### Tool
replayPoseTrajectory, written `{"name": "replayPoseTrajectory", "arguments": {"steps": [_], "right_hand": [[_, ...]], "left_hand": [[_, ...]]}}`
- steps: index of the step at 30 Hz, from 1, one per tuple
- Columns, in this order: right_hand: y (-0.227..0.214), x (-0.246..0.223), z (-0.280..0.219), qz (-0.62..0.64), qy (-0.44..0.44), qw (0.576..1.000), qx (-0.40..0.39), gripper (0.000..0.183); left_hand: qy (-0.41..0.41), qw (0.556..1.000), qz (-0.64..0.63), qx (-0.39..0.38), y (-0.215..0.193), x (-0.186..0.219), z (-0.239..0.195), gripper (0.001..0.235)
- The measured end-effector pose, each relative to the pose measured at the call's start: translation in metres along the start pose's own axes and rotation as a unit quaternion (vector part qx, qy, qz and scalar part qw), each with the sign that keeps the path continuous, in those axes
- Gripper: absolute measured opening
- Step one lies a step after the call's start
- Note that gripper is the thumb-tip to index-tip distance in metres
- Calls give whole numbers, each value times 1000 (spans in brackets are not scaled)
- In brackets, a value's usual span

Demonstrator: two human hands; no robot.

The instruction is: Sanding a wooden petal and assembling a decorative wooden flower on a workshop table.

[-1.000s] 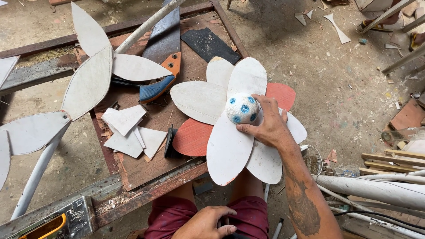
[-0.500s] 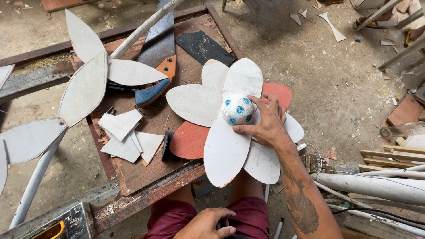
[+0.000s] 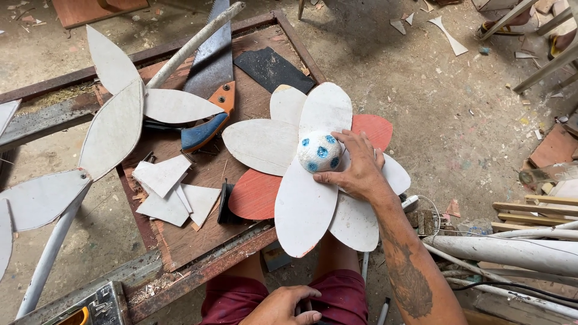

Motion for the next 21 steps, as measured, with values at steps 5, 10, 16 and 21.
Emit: {"name": "replayPoseTrajectory", "arguments": {"steps": [5, 10, 16, 21], "right_hand": [[-1, 1, 0, 0, -5, 1000, 0, 106], [-2, -1, -2, -1, -1, 1000, -2, 105], [-3, -2, -3, 7, 25, 1000, -15, 106], [0, 1, -2, 16, 1, 1000, 5, 103]], "left_hand": [[-5, 1000, -1, -1, 0, 0, 0, 57], [-9, 1000, -4, 3, -4, 8, -1, 56], [-8, 1000, -9, 3, -5, 11, -1, 55], [13, 1000, 1, 8, -5, 12, -1, 55]]}}
Point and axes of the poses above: each hand's wrist, its own z-axis towards the middle knuckle, its own y-axis out of the palm, x = y × z, the point moved 1 cm from there along z, towards the middle knuckle, and after that the axes turned 14 degrees about y, right-handed, at the moved point
